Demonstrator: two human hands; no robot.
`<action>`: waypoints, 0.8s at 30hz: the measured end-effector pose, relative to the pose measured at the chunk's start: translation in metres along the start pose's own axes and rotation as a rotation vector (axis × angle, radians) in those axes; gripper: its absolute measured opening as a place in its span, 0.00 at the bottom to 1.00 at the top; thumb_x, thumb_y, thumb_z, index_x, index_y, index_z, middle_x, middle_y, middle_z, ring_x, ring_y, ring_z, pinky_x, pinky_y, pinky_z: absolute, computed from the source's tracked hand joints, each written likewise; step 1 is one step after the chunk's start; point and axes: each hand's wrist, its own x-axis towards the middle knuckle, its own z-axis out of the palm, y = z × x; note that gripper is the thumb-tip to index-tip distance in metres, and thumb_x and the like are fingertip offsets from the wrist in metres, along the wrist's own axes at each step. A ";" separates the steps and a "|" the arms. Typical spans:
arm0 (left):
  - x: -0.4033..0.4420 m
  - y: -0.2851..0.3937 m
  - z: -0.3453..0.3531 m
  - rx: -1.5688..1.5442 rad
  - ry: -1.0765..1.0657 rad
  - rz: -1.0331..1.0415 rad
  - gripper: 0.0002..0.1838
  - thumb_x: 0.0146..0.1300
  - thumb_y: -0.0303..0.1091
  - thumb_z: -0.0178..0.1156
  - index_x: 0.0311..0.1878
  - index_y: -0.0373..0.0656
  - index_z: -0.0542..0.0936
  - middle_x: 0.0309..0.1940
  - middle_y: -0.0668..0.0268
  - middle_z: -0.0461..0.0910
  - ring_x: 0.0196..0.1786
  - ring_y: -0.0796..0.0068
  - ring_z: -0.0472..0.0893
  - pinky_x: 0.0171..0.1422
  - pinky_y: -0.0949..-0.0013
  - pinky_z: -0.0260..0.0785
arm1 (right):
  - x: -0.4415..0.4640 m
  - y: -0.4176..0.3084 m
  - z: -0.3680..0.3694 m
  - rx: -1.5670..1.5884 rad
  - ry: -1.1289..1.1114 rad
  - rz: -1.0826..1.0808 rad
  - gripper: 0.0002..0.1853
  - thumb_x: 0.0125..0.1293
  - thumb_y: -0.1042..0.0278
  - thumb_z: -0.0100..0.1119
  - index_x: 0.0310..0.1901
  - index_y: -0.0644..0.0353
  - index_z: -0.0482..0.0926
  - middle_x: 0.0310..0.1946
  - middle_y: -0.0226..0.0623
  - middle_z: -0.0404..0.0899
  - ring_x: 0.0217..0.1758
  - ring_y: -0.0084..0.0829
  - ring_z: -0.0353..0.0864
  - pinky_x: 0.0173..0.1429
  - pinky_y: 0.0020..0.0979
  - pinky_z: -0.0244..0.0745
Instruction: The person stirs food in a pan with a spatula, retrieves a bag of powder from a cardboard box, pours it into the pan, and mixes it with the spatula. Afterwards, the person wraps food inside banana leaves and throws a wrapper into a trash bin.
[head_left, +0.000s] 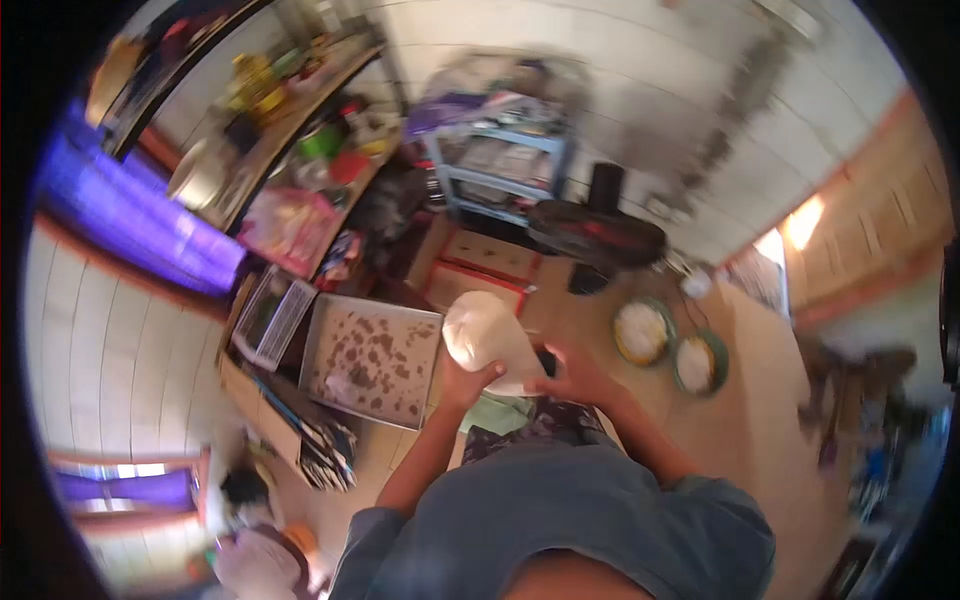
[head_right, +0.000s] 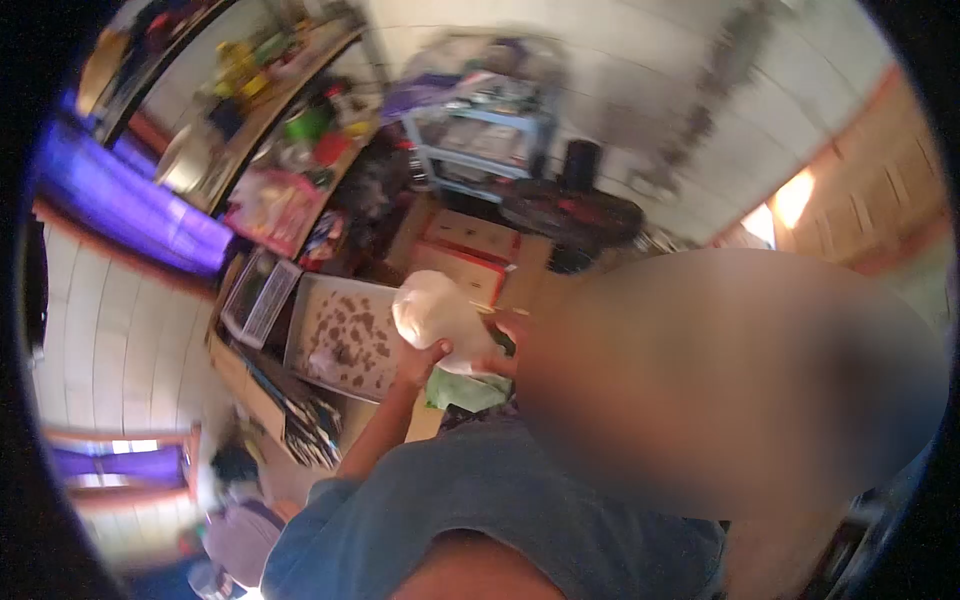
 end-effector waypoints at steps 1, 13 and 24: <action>-0.015 -0.005 0.008 0.046 -0.055 0.030 0.48 0.35 0.41 0.77 0.60 0.37 0.61 0.50 0.60 0.72 0.54 0.68 0.72 0.57 0.63 0.67 | -0.028 -0.009 0.000 -0.016 0.145 -0.040 0.33 0.51 0.57 0.66 0.58 0.60 0.68 0.50 0.45 0.74 0.53 0.36 0.74 0.56 0.34 0.69; -0.124 0.031 0.157 0.752 -0.758 0.427 0.49 0.26 0.40 0.77 0.57 0.38 0.65 0.50 0.54 0.73 0.52 0.56 0.75 0.58 0.59 0.66 | -0.251 -0.040 0.005 -0.251 0.916 0.146 0.16 0.53 0.56 0.64 0.36 0.59 0.78 0.34 0.41 0.76 0.40 0.41 0.77 0.44 0.36 0.72; -0.234 -0.039 0.425 0.761 -1.390 0.606 0.48 0.24 0.35 0.79 0.56 0.39 0.67 0.47 0.55 0.73 0.49 0.56 0.74 0.54 0.58 0.67 | -0.494 0.049 -0.075 -0.198 1.176 0.463 0.12 0.56 0.59 0.57 0.29 0.60 0.76 0.29 0.40 0.73 0.34 0.43 0.75 0.38 0.42 0.70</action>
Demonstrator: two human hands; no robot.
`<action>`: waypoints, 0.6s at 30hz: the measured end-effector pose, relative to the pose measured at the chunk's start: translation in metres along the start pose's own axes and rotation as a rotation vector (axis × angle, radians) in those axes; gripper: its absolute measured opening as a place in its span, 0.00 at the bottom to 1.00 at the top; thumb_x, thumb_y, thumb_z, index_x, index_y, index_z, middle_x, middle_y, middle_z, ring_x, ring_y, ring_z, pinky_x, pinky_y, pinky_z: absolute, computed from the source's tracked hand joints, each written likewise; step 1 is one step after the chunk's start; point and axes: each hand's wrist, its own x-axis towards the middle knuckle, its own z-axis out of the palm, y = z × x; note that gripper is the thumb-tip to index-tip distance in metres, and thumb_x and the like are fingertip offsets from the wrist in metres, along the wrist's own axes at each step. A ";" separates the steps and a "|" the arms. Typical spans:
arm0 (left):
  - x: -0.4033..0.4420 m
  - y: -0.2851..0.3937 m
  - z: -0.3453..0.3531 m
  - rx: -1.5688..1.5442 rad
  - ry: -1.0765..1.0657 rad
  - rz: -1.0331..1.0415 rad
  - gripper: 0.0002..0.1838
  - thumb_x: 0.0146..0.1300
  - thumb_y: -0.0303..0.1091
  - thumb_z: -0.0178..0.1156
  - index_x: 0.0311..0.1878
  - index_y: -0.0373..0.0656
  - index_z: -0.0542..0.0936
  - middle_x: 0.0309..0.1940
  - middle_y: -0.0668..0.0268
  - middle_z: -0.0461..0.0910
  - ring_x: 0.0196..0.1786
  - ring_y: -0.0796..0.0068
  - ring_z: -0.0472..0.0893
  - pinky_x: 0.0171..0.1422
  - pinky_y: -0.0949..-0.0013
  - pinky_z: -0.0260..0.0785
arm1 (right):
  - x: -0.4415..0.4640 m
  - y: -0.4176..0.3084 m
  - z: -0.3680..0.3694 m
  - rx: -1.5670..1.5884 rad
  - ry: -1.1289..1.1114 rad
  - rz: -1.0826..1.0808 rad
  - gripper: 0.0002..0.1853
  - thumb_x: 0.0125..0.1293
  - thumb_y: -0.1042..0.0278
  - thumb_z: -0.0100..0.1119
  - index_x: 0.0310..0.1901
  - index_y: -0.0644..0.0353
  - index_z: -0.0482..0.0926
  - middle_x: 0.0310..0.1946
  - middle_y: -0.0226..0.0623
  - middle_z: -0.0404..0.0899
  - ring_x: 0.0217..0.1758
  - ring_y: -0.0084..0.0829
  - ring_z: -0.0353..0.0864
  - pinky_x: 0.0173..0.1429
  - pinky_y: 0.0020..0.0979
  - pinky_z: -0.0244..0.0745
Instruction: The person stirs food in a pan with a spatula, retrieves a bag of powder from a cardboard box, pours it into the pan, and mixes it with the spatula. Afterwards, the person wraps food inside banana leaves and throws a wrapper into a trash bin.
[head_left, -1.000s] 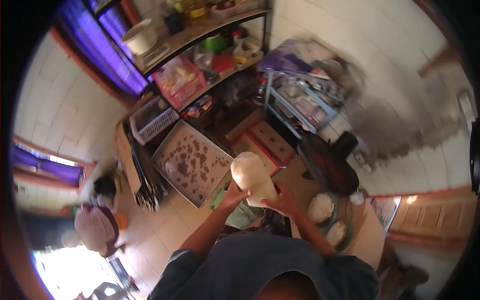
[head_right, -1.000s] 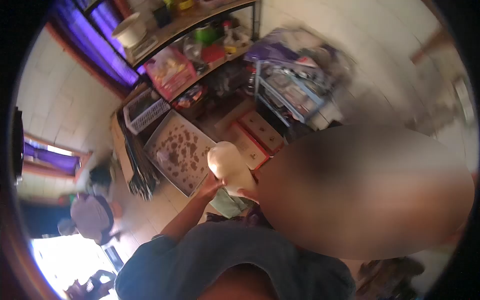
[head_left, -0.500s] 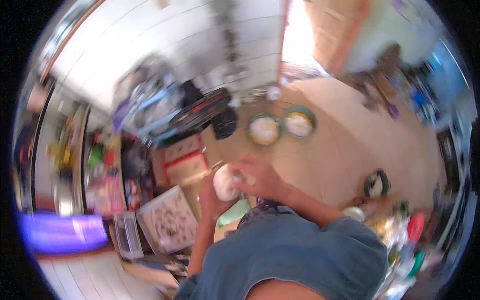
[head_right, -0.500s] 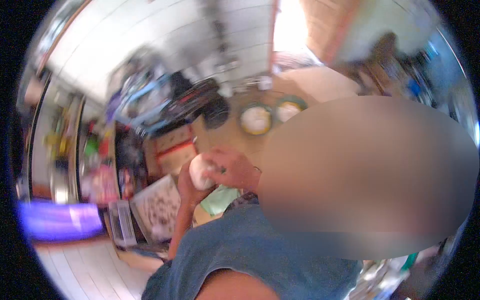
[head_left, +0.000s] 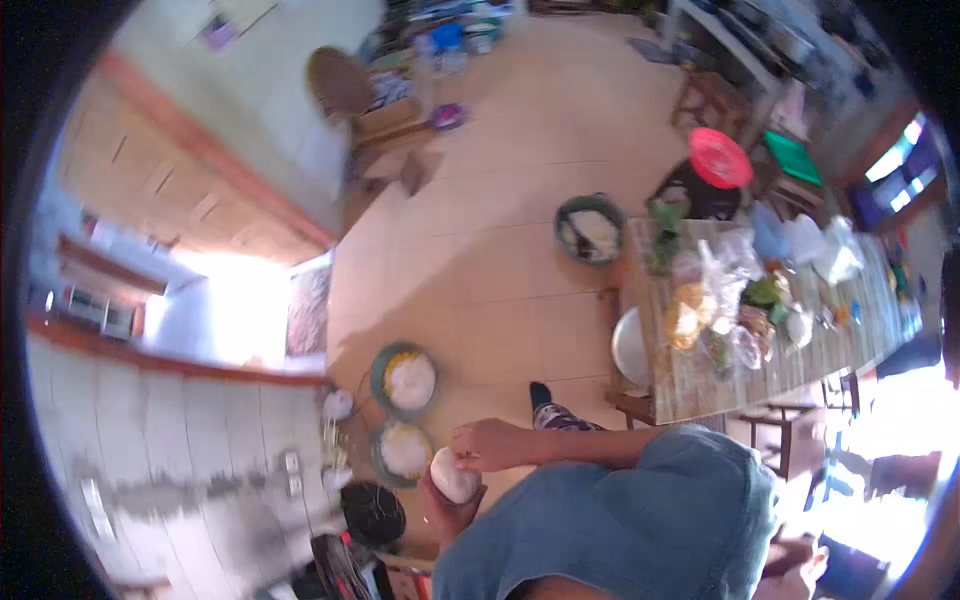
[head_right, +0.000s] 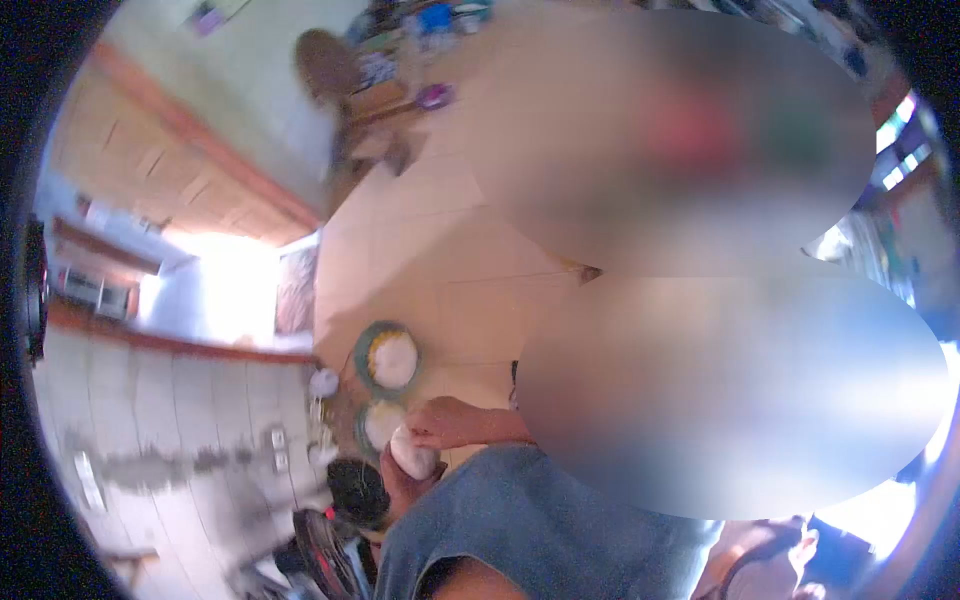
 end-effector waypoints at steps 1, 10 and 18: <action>0.025 0.020 0.002 -0.037 -0.060 0.058 0.49 0.24 0.35 0.79 0.56 0.39 0.67 0.47 0.55 0.73 0.50 0.56 0.74 0.55 0.58 0.67 | 0.005 0.015 -0.029 -0.061 0.036 -0.005 0.11 0.56 0.60 0.56 0.29 0.60 0.75 0.29 0.40 0.73 0.34 0.44 0.75 0.38 0.42 0.70; 0.221 0.081 0.107 -0.511 -0.412 0.280 0.54 0.27 0.41 0.78 0.61 0.37 0.60 0.53 0.56 0.68 0.55 0.62 0.71 0.59 0.61 0.64 | 0.032 0.037 -0.199 0.218 0.734 -0.284 0.08 0.65 0.66 0.48 0.33 0.61 0.67 0.24 0.37 0.70 0.26 0.39 0.72 0.34 0.37 0.70; 0.397 0.234 0.181 -0.443 -1.189 0.500 0.60 0.26 0.48 0.79 0.63 0.37 0.56 0.54 0.55 0.68 0.57 0.61 0.70 0.60 0.63 0.64 | 0.024 0.079 -0.362 0.875 0.959 -0.053 0.07 0.68 0.65 0.48 0.35 0.57 0.67 0.24 0.22 0.64 0.28 0.15 0.64 0.32 0.22 0.62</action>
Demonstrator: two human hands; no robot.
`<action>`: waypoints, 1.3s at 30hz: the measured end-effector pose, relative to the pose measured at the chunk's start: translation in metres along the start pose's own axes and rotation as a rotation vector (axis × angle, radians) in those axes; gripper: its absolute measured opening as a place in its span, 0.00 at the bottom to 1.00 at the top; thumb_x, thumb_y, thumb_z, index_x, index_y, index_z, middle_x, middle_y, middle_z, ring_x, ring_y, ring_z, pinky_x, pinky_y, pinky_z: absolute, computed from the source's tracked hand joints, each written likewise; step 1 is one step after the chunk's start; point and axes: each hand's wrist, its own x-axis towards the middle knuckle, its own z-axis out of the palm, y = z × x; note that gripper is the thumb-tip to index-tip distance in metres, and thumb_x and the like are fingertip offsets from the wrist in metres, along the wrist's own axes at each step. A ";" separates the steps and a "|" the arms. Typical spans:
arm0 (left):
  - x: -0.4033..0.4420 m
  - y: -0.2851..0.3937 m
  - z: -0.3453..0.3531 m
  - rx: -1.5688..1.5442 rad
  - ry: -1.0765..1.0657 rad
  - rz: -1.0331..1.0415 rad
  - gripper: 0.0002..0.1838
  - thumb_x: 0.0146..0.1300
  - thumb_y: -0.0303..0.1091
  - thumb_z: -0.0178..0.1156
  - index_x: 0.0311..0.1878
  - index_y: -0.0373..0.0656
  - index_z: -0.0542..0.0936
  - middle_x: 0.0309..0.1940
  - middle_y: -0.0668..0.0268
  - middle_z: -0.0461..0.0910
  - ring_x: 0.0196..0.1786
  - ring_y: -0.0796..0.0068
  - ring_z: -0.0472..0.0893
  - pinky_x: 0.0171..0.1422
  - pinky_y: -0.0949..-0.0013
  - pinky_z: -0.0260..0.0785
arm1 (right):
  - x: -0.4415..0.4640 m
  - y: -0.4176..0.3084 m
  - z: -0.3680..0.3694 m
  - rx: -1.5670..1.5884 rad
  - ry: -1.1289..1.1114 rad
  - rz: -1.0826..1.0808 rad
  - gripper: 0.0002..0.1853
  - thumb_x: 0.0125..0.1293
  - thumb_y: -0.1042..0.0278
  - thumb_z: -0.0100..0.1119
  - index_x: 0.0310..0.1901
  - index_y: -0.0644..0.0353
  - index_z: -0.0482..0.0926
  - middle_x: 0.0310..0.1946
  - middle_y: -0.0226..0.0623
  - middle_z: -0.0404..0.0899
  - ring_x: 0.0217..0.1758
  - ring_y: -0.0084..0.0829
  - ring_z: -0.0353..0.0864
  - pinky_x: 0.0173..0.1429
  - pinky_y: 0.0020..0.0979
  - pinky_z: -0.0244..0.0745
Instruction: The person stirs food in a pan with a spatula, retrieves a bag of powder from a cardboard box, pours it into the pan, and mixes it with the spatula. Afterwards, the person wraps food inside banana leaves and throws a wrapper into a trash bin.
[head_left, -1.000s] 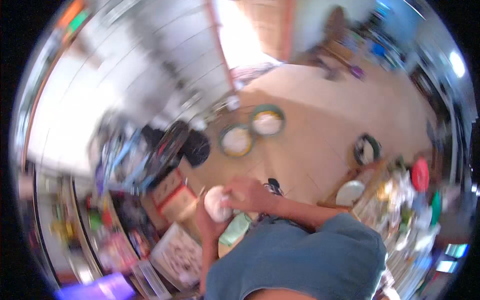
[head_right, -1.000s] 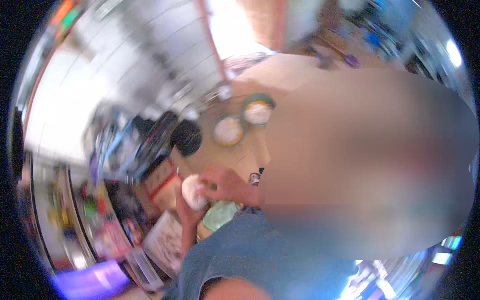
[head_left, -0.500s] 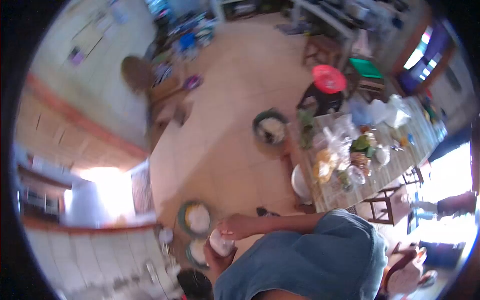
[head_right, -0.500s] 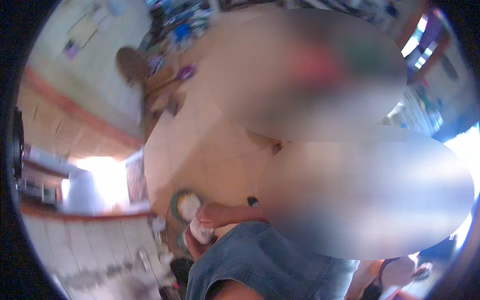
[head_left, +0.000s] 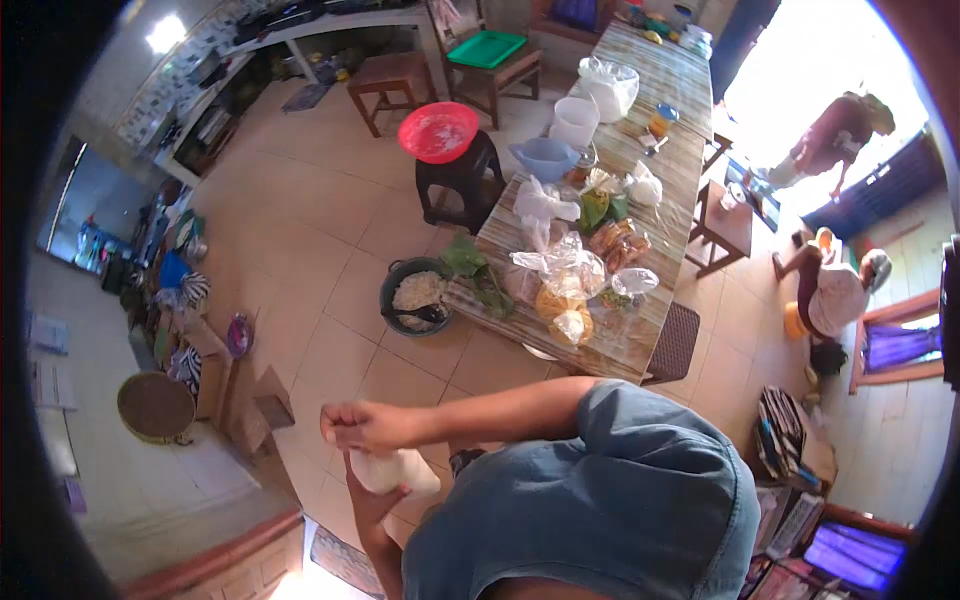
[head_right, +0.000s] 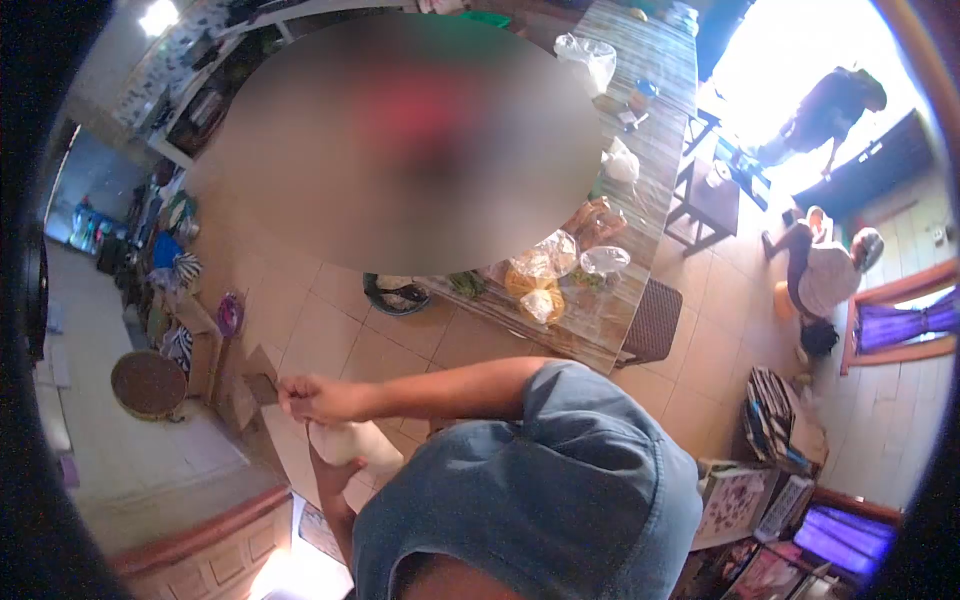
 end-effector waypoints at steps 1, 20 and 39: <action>0.029 0.016 -0.012 0.058 -0.120 -0.008 0.60 0.25 0.49 0.80 0.63 0.36 0.57 0.53 0.55 0.70 0.55 0.61 0.72 0.59 0.63 0.65 | 0.012 -0.006 -0.010 -0.044 0.045 -0.038 0.06 0.67 0.66 0.48 0.35 0.58 0.68 0.24 0.23 0.65 0.28 0.16 0.65 0.33 0.22 0.63; 0.332 0.049 -0.028 -0.153 -1.023 0.452 0.49 0.27 0.39 0.78 0.59 0.44 0.65 0.50 0.64 0.73 0.54 0.70 0.72 0.59 0.66 0.64 | 0.012 -0.224 0.021 -0.371 1.020 -1.088 0.06 0.66 0.69 0.48 0.43 0.59 0.67 0.22 0.23 0.58 0.21 0.12 0.56 0.24 0.17 0.52; 0.381 -0.012 -0.156 -0.006 -0.196 0.373 0.39 0.45 0.60 0.68 0.52 0.39 0.72 0.39 0.69 0.76 0.41 0.73 0.74 0.47 0.66 0.69 | -0.070 0.075 -0.439 -1.433 1.697 0.601 0.06 0.52 0.66 0.57 0.28 0.56 0.81 0.28 0.42 0.80 0.35 0.43 0.81 0.41 0.42 0.74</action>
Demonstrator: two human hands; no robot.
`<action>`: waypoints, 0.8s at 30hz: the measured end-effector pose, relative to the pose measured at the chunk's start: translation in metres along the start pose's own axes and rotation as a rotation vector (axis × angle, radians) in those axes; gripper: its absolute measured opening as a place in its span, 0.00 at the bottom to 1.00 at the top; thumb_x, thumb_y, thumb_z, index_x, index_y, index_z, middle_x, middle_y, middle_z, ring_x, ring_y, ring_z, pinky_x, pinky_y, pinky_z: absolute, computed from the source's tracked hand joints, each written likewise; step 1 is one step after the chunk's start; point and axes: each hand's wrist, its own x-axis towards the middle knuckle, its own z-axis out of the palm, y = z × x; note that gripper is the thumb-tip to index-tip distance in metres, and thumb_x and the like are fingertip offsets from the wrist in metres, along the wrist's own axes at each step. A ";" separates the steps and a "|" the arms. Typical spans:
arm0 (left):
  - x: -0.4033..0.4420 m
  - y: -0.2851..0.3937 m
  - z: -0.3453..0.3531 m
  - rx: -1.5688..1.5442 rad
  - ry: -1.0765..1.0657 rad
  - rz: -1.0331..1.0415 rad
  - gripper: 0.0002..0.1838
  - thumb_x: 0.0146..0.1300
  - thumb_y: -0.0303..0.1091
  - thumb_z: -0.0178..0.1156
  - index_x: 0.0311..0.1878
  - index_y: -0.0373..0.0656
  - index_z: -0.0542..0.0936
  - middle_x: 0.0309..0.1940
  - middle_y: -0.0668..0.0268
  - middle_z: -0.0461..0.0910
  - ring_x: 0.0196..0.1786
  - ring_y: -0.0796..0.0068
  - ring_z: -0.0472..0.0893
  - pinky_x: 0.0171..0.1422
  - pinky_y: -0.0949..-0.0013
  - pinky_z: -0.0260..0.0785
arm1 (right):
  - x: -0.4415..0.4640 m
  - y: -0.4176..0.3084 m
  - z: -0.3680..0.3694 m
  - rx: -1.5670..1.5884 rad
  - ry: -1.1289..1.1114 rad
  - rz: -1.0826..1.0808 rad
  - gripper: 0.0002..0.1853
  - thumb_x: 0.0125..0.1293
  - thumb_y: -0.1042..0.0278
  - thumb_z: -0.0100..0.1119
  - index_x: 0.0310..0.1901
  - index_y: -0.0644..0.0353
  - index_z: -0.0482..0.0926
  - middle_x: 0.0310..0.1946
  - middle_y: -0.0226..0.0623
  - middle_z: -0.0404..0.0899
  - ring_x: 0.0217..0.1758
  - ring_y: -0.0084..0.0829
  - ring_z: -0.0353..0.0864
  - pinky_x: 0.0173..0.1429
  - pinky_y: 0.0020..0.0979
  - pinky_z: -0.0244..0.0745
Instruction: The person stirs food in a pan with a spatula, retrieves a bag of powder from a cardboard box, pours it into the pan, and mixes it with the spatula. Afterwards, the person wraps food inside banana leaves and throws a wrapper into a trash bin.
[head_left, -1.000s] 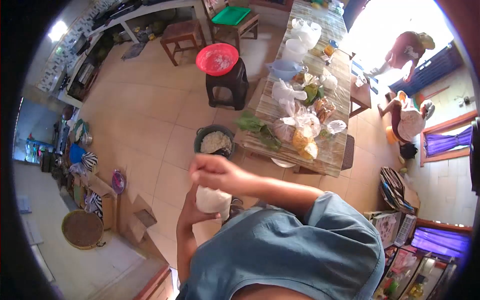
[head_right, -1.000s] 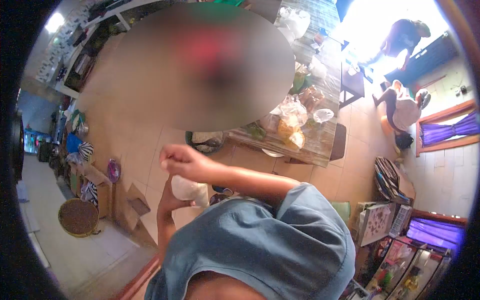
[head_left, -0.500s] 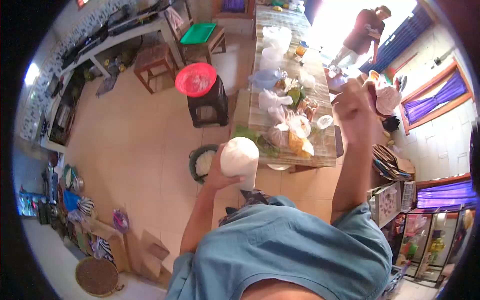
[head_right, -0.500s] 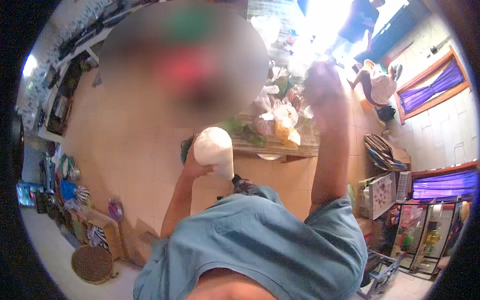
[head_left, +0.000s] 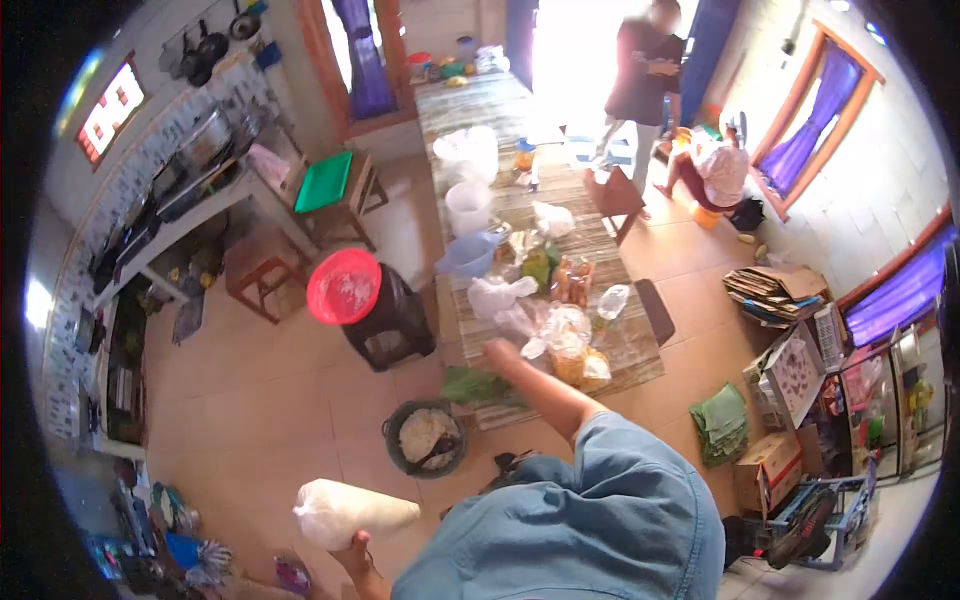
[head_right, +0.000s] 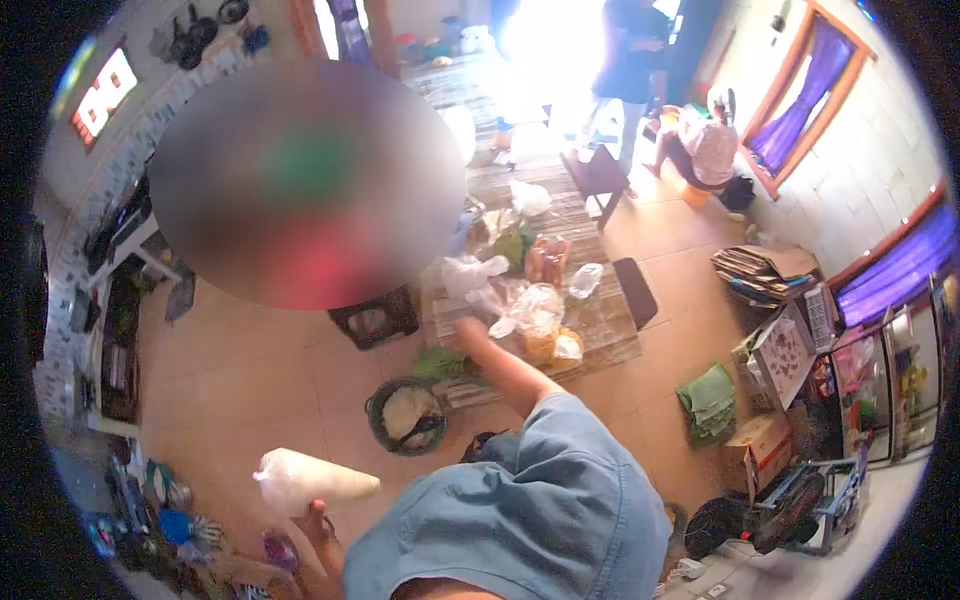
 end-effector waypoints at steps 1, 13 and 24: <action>-0.005 -0.007 -0.019 0.034 0.047 -0.056 0.41 0.44 0.59 0.69 0.53 0.38 0.70 0.42 0.68 0.75 0.43 0.72 0.74 0.49 0.65 0.69 | 0.001 -0.006 -0.009 -0.103 -0.118 0.049 0.06 0.51 0.66 0.57 0.27 0.57 0.81 0.28 0.41 0.80 0.36 0.43 0.80 0.41 0.41 0.74; 0.045 -0.072 -0.171 0.117 0.513 -0.317 0.45 0.40 0.60 0.70 0.55 0.37 0.68 0.44 0.67 0.74 0.45 0.71 0.74 0.51 0.65 0.69 | 0.015 -0.127 -0.020 -0.062 0.292 -0.133 0.08 0.54 0.67 0.52 0.32 0.58 0.79 0.35 0.40 0.77 0.40 0.43 0.77 0.43 0.42 0.73; 0.211 -0.151 -0.419 0.042 0.452 -0.259 0.48 0.37 0.60 0.72 0.57 0.37 0.67 0.47 0.65 0.74 0.47 0.71 0.74 0.52 0.65 0.68 | -0.046 -0.354 0.189 -0.236 -0.478 -0.245 0.15 0.56 0.60 0.49 0.35 0.60 0.81 0.27 0.45 0.79 0.35 0.42 0.81 0.40 0.41 0.76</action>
